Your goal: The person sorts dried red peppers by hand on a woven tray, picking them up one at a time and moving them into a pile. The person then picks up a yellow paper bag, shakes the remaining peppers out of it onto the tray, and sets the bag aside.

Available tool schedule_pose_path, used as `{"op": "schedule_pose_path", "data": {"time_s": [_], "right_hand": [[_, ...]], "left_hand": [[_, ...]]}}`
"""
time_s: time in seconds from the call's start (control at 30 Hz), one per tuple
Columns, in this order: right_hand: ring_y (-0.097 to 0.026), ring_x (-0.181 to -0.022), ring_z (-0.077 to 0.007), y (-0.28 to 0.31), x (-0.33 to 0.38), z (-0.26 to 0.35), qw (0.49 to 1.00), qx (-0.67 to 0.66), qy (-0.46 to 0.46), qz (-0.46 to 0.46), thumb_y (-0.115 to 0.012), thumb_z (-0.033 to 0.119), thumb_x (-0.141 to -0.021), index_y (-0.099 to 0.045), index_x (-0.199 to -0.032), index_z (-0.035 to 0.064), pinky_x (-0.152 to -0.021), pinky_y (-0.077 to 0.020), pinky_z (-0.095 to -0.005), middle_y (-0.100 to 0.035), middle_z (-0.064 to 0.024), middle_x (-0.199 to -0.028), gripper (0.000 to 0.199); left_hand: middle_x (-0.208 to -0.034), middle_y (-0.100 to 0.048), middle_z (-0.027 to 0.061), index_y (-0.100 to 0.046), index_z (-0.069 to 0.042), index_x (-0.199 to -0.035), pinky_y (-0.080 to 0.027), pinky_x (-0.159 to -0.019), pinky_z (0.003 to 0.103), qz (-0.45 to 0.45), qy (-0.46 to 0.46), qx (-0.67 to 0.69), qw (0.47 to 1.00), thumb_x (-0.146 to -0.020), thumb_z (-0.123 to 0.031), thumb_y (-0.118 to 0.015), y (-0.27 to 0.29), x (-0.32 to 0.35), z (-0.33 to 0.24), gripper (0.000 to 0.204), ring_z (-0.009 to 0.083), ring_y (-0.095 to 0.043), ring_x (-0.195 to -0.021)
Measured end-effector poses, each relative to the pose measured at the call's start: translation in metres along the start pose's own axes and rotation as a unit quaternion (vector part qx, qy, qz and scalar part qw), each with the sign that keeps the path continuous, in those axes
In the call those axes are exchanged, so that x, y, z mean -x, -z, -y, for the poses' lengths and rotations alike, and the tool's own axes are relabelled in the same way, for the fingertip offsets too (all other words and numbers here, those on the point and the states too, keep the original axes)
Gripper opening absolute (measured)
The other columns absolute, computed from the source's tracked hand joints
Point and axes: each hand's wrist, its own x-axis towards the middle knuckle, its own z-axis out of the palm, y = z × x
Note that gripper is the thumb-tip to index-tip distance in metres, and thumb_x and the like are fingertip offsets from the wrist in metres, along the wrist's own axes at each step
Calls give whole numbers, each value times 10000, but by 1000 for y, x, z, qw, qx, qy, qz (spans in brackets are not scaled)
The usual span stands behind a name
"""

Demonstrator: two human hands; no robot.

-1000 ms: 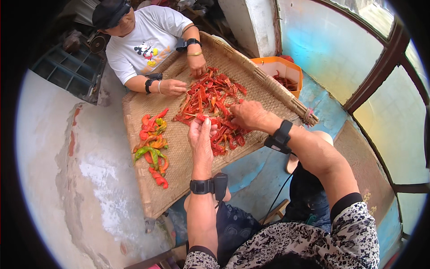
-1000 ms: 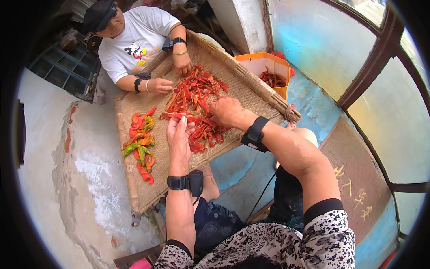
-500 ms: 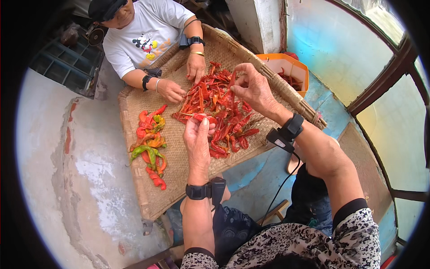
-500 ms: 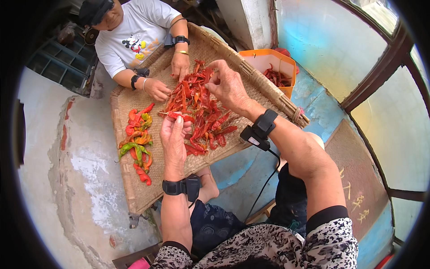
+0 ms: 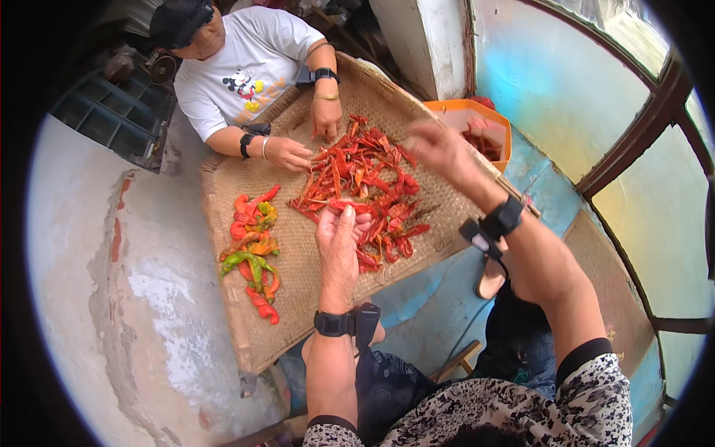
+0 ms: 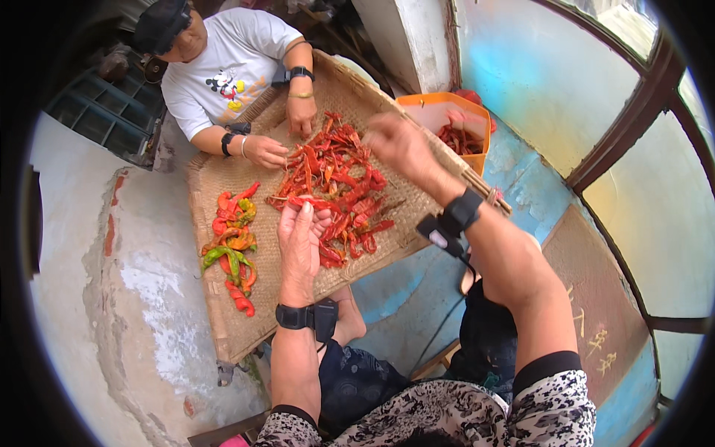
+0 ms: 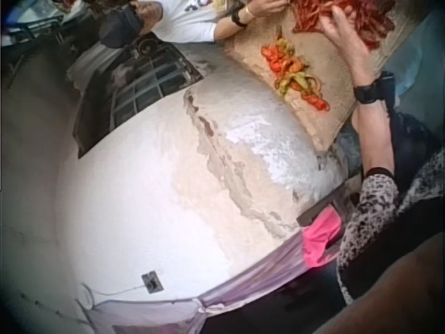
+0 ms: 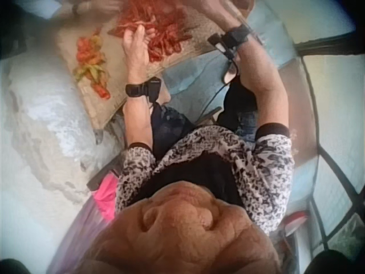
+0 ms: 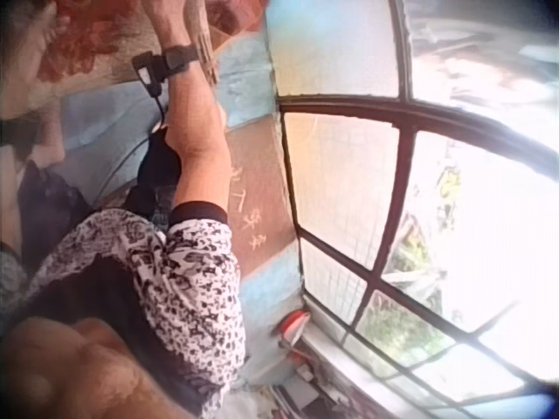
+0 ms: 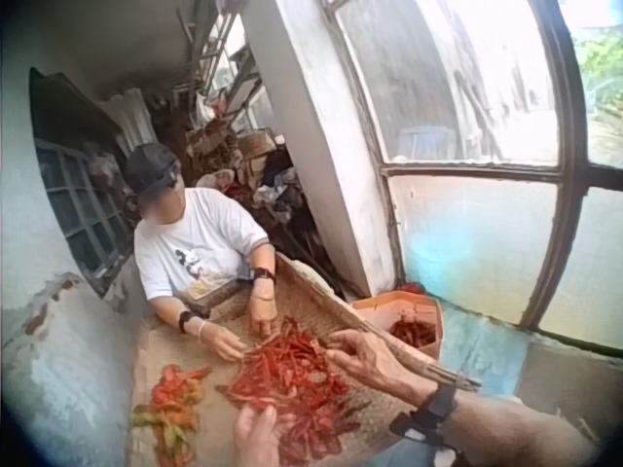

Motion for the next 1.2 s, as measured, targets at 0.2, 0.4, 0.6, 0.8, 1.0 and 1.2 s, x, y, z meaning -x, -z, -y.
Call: {"op": "schedule_pose_path", "data": {"time_s": [0.2, 0.4, 0.6, 0.8, 1.0, 1.2], "right_hand": [[-618, -819, -369, -53, 50, 35, 955, 137, 172, 202, -689, 85, -749, -629, -898, -29, -708, -499, -414, -621, -217, -824, 196], [-627, -677, -323, -50, 45, 31, 965, 88, 160, 186, -665, 84, -777, -622, -855, -23, -621, -507, -385, -617, -185, -727, 139], [-580, -566, -128, -12, 7, 28, 962, -245, -109, 52, -631, 154, -898, -626, -892, 14, -515, -507, -282, -619, -49, -699, 140], [-578, -612, -136, 5, -2, 22, 832, -464, -231, -201, -580, 107, -920, -582, -977, -54, -541, -513, -269, -599, -96, -733, 171], [-656, -830, -287, -36, 23, 14, 970, 204, 48, 123, -616, 170, -847, -572, -1149, 7, -706, -545, -393, -635, -175, -941, 346], [-646, -819, -343, -46, 36, 13, 861, 454, 102, 203, -612, 109, -753, -607, -884, 61, -663, -529, -446, -636, -149, -859, 140]], "left_hand": [[-947, -609, 32, -537, -81, -1074, -518, -767, 270, 19, 4, 38, 999, -943, -201, -575, -4, 4, 5, 181, 129, -610, -824], [-988, -612, 28, -541, -63, -1109, -489, -756, 235, 22, -10, -9, 1000, -921, -226, -610, -2, 3, 2, 258, 105, -588, -850], [-1076, -603, 130, -524, 18, -1187, -463, -869, 294, -7, -24, -283, 959, -883, -207, -625, 31, -16, 2, 391, 177, -576, -974], [-1185, -585, 234, -522, 20, -1214, -429, -953, 400, 14, -23, -471, 882, -858, -252, -597, 47, -29, 13, 454, 329, -563, -1115], [-1225, -567, 243, -484, -22, -1298, -426, -958, 408, 56, -9, -590, 805, -834, -246, -639, 32, -34, 23, 538, 338, -544, -1155], [-1155, -594, 225, -458, -41, -1302, -432, -927, 413, 97, -63, -526, 842, -831, -156, -631, 7, -26, 25, 514, 349, -563, -1086]]}}
